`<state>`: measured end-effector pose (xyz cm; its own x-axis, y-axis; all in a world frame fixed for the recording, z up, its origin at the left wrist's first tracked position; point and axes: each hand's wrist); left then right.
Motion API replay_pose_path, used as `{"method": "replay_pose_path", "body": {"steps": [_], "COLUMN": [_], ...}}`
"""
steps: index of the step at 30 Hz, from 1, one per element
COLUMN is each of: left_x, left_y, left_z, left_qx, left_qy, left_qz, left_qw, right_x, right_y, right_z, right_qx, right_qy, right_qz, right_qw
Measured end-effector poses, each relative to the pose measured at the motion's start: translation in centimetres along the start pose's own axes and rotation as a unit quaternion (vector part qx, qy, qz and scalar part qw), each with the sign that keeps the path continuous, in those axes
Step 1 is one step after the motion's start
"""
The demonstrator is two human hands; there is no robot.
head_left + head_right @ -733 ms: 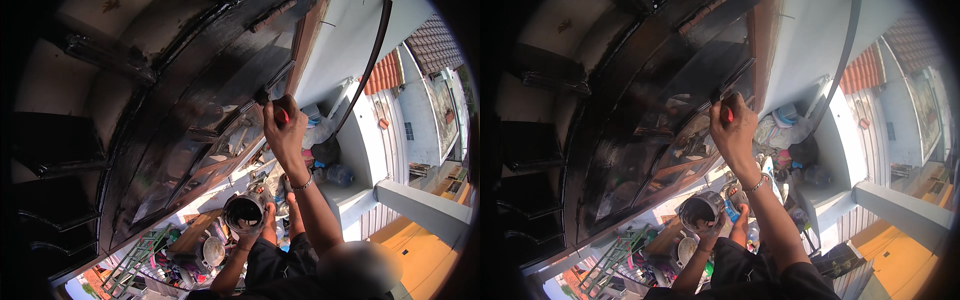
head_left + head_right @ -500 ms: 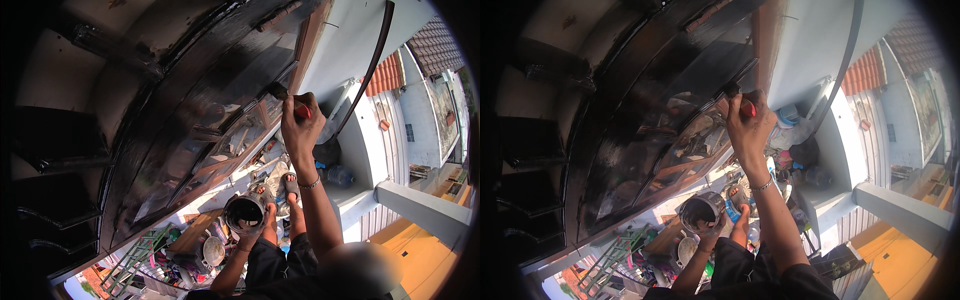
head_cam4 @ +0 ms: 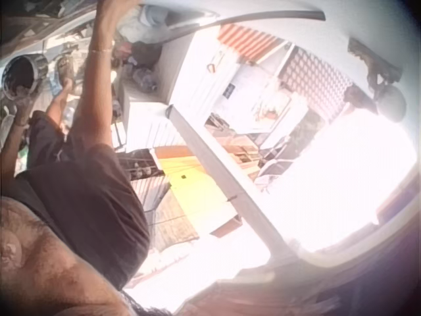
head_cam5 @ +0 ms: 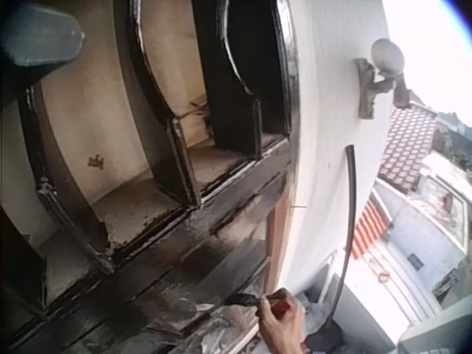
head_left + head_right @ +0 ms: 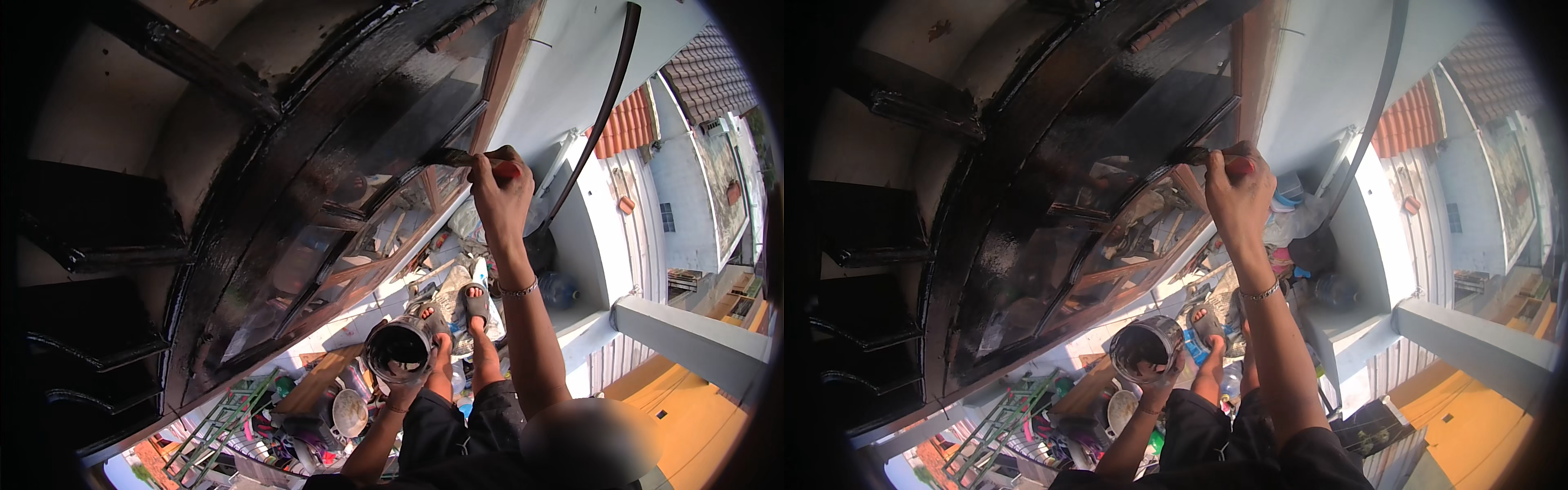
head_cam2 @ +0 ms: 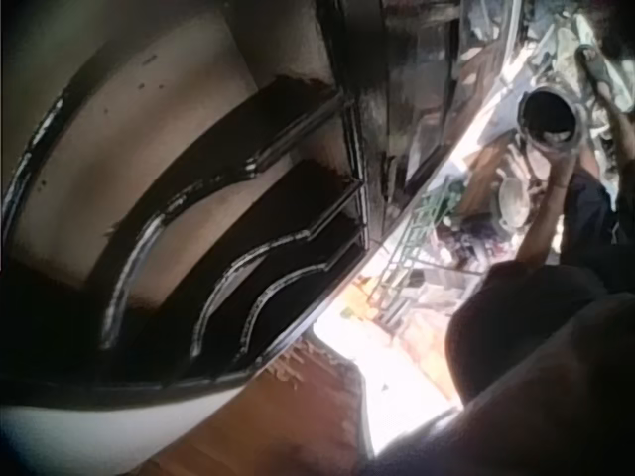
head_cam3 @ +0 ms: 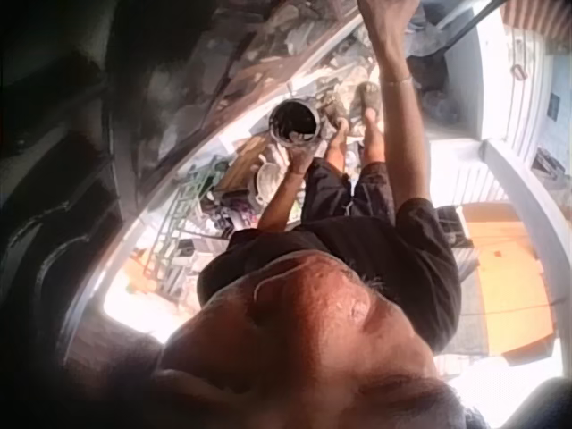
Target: The person paints the wooden frame of a window with black paint using a brush. They repeatedly dip the brush into a paint can and apply the paint to the frame sections.
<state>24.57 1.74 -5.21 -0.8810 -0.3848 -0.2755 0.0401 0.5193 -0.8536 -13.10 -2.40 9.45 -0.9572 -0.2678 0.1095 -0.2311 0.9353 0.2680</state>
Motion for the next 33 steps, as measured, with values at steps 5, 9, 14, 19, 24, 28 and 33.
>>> {"method": "replay_pose_path", "body": {"steps": [5,9,14,19,24,28,33], "left_x": [-0.3,-0.4,-0.7,-0.7,-0.8,-0.7,-0.5], "left_y": [-0.2,0.4,1.0,1.2,0.9,0.8,0.9], "left_z": [0.5,0.5,0.3,0.6,1.3,1.9,2.0], "left_qx": [0.085,0.175,0.286,0.44,0.568,0.631,0.672], "left_qy": [-0.021,-0.026,-0.023,-0.028,-0.048,-0.063,-0.07], "left_qz": [0.028,0.061,0.094,0.126,0.149,0.157,0.165], "left_qw": [0.996,0.982,0.954,0.889,0.808,0.757,0.718], "right_x": [-0.4,-3.0,-4.0,-1.5,0.8,-0.7,-5.2], "right_y": [-0.2,-2.0,-1.6,-1.1,-0.9,-1.3,-1.9], "right_z": [-1.2,-1.2,-2.0,-1.1,0.0,-0.7,-1.2], "right_qx": [0.022,-0.016,0.003,0.017,0.012,0.004,0.035], "right_qy": [-0.009,0.061,0.026,-0.006,0.0,0.022,0.013], "right_qz": [0.069,0.017,-0.052,0.023,0.099,0.071,-0.061], "right_qw": [0.997,0.998,0.998,1.0,0.995,0.997,0.997]}}
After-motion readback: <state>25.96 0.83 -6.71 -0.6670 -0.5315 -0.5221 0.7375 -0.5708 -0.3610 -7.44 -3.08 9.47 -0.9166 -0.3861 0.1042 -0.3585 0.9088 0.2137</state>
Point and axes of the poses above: each hand's wrist, its own x-axis towards the middle knuckle, its own y-axis out of the back of the hand, z = x × y, and after that the axes turned 6 degrees about -z, right-handed
